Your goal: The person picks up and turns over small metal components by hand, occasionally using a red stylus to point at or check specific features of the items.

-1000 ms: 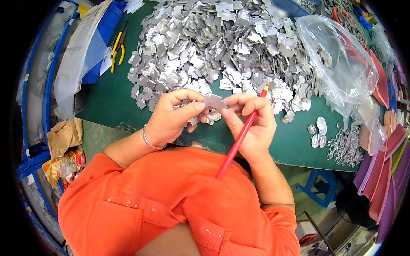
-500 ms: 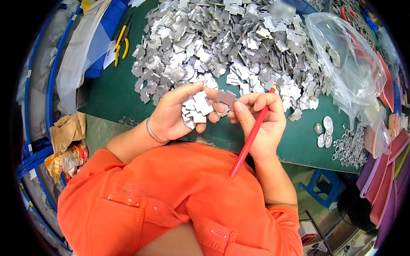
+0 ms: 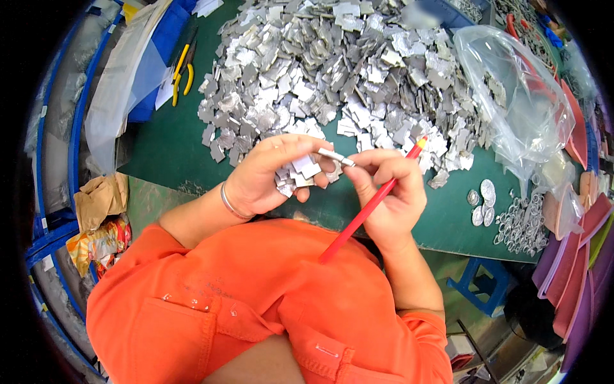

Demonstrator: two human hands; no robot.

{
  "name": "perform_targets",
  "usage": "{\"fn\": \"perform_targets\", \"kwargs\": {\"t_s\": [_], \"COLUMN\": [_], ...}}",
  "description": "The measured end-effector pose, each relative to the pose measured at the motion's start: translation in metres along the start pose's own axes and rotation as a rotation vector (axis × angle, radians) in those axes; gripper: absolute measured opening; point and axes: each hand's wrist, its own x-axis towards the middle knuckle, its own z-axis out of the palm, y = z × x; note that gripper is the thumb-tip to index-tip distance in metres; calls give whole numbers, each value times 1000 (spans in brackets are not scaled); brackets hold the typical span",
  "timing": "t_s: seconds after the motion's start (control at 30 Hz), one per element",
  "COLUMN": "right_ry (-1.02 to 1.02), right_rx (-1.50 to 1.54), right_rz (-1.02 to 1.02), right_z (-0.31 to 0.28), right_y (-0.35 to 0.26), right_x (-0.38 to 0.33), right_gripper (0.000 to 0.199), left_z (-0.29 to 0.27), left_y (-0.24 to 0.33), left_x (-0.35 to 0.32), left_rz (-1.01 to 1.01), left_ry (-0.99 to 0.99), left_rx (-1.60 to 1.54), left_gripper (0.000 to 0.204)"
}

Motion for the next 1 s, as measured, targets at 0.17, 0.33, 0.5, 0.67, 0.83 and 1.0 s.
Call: {"fn": "perform_targets", "kwargs": {"t_s": [0.17,0.33,0.5,0.67,0.83,1.0], "right_ry": [-15,7,38,-214,-110,-326], "right_rx": [31,140,55,54,-406,-746], "right_rz": [25,55,-71,-220,-19,-251], "right_z": [-3,-1,8,12,5,23], "right_y": [4,3,-2,-12,3,19], "right_x": [-1,0,0,4,20,19], "right_gripper": [27,28,28,27,20,25], "left_z": [4,5,4,-2,-8,7], "left_y": [6,2,-2,1,20,45], "left_x": [-3,-4,-4,-3,-16,-3], "left_rz": [36,114,150,-47,139,52], "left_ry": [27,43,56,10,153,13], "left_rx": [-20,6,84,-188,-258,-415], "left_gripper": [23,21,22,41,22,36]}}
